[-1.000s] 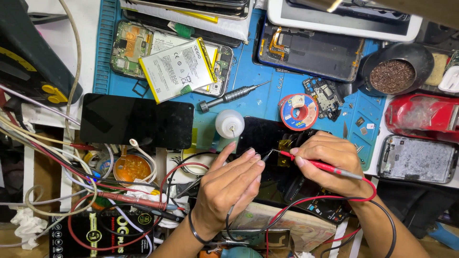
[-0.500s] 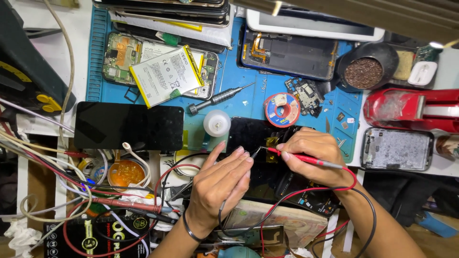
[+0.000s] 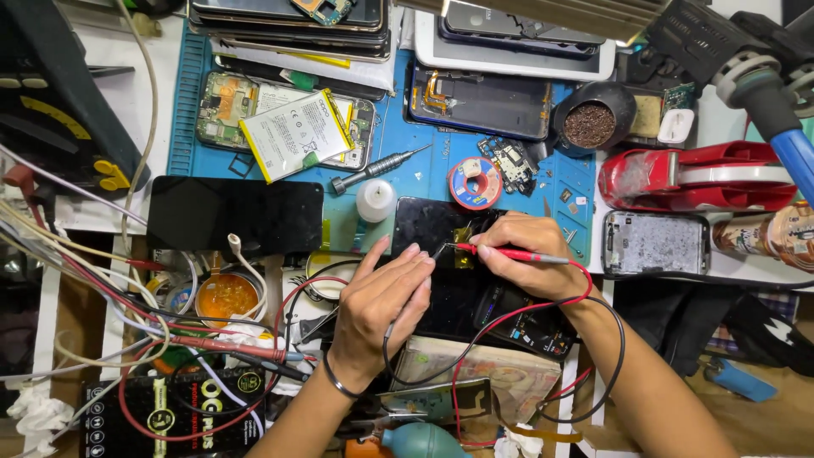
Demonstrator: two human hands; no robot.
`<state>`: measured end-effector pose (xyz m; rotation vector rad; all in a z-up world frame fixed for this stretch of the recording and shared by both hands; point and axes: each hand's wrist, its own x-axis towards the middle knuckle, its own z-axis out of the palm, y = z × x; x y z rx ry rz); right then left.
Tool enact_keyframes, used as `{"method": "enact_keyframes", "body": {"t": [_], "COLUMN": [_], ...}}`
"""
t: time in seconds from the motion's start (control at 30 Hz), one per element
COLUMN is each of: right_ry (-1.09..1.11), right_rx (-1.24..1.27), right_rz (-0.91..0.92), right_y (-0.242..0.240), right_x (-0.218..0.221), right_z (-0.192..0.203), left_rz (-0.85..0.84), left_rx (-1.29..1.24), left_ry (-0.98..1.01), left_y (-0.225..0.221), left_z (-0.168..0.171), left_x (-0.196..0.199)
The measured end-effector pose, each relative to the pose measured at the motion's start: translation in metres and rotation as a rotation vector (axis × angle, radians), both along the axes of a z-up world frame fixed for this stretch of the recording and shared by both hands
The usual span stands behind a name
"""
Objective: Soldering thin wires onto a mobile phone screen assembly and testing connections with a multimeter.
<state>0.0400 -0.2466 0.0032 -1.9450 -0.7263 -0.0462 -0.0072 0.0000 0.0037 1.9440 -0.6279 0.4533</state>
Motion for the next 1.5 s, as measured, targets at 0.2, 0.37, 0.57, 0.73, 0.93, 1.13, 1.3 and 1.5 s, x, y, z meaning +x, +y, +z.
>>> {"method": "enact_keyframes", "body": {"t": [0.2, 0.37, 0.57, 0.73, 0.93, 1.13, 1.3, 1.5], "right_ry": [-0.017, -0.006, 0.15, -0.042, -0.459, -0.539, -0.414, -0.536], "right_rx": [0.047, 0.057, 0.282, 0.334, 0.071, -0.032, -0.131, -0.373], "right_rz": [-0.001, 0.0, -0.137, -0.169, -0.244, -0.315, -0.356, -0.376], "right_y": [-0.004, -0.005, -0.024, -0.011, 0.014, 0.002, 0.009, 0.005], "right_x": [-0.001, 0.0, -0.004, -0.005, -0.007, -0.008, -0.014, -0.037], "right_z": [-0.008, -0.01, -0.03, -0.031, 0.003, -0.03, -0.031, -0.009], "left_rz": [0.032, 0.032, 0.01, -0.026, -0.051, -0.07, -0.213, -0.211], "left_rx": [-0.029, -0.042, -0.157, -0.201, -0.183, -0.147, -0.063, 0.028], "left_ry": [-0.003, -0.017, -0.009, -0.015, -0.068, -0.108, -0.14, -0.245], "left_y": [-0.001, -0.001, 0.002, 0.005, 0.007, 0.01, 0.02, 0.025], "left_z": [0.001, -0.001, -0.019, -0.028, -0.038, -0.035, -0.026, -0.025], "left_x": [-0.001, 0.0, 0.0, -0.003, 0.002, 0.0, -0.002, -0.007]}}
